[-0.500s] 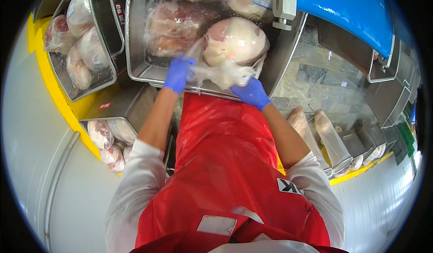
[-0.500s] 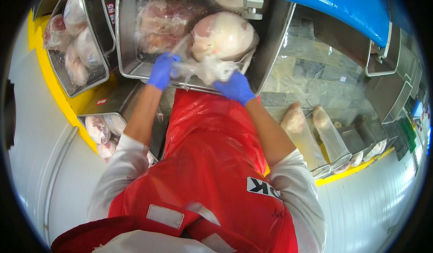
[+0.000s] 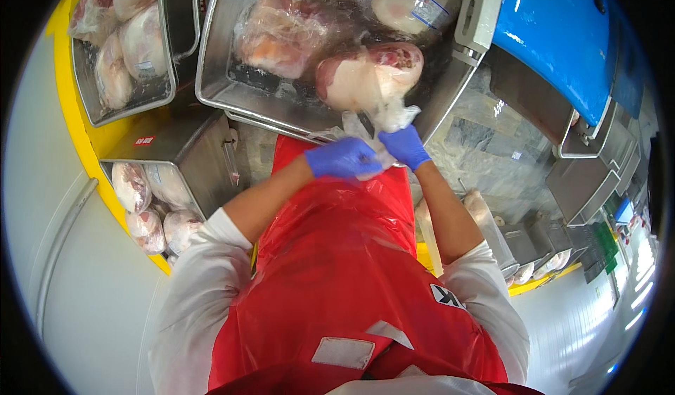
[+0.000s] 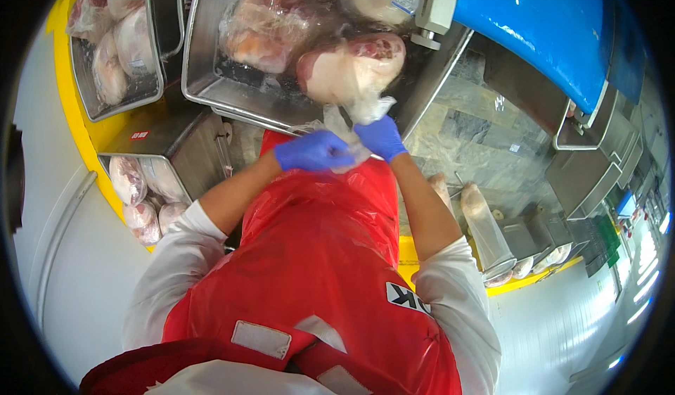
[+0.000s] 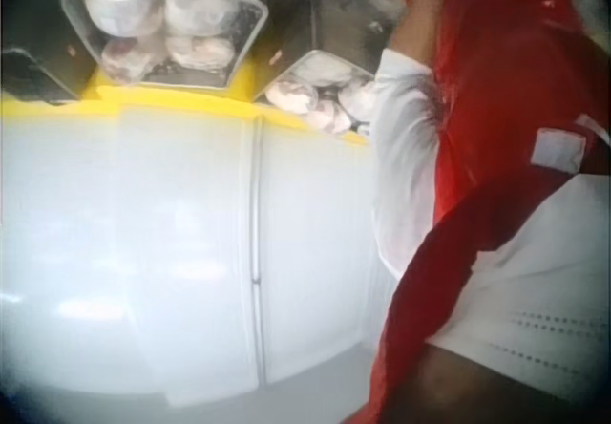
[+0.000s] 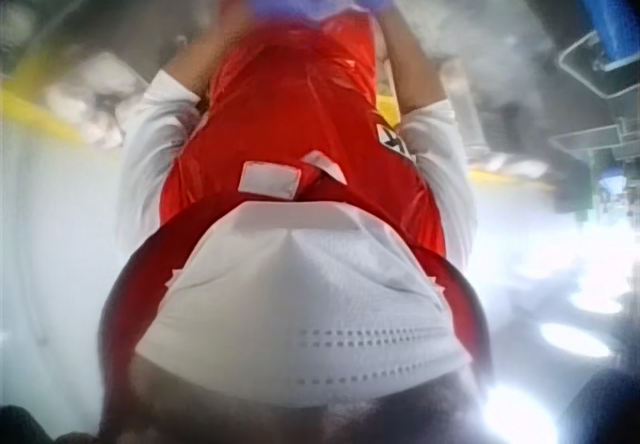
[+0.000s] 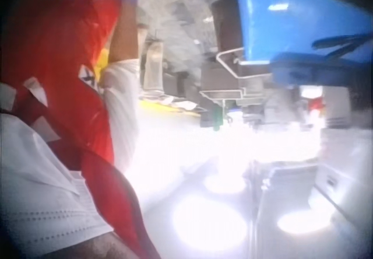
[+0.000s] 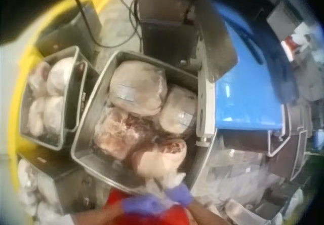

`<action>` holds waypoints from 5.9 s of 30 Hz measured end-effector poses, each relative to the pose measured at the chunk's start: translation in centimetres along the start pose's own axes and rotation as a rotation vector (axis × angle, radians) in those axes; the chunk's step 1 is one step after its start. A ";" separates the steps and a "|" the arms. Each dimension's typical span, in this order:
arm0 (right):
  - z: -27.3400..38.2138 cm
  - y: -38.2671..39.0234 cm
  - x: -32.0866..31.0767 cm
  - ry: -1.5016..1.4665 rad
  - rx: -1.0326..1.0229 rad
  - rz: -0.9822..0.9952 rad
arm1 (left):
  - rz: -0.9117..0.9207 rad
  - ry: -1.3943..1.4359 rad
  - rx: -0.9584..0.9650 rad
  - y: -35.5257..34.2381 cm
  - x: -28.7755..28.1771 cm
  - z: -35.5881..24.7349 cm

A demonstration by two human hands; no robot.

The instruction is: The person removes vacuum-sealed meat portions from a water bath, places them on a blue cutting board, and trims fat and connective tissue using a knife. The trimmed pieces are placed into a metal tray. The person repeats this process for multiple portions.

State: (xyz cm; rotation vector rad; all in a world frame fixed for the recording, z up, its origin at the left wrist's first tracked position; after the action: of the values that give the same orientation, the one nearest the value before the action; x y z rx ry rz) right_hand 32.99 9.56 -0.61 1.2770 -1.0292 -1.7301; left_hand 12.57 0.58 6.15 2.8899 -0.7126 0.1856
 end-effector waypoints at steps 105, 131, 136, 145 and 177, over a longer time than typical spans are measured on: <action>-0.7 3.7 2.7 0.401 -0.364 -0.121 | -0.080 -0.979 -1.085 3.1 -17.6 16.0; 1.0 6.1 1.6 0.043 -0.417 -0.179 | -0.234 -0.840 -0.165 0.7 -1.1 9.0; 3.4 8.7 1.6 -0.085 -0.592 -0.270 | -0.211 -0.665 -0.279 -2.3 -1.4 12.6; 0.1 16.8 -0.7 -0.011 -0.499 -0.212 | -0.494 -0.129 0.114 3.6 5.2 4.5; 4.0 2.2 2.1 -0.888 0.187 0.039 | -0.785 0.291 -0.321 14.0 1.0 -3.8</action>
State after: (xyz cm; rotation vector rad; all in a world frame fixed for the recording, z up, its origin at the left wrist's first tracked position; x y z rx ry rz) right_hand 28.90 7.49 1.35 0.5348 -1.7142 -2.2573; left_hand 6.57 -11.47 11.73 2.5215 0.4123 0.3348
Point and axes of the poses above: each hand's wrist, its own y-axis away from the middle knuckle, its own x-axis out of the palm, z = x × y, the point moved 1 cm from there along -y, towards the middle knuckle, and after that the axes turned 15 degrees about x, right-handed, at the moved point
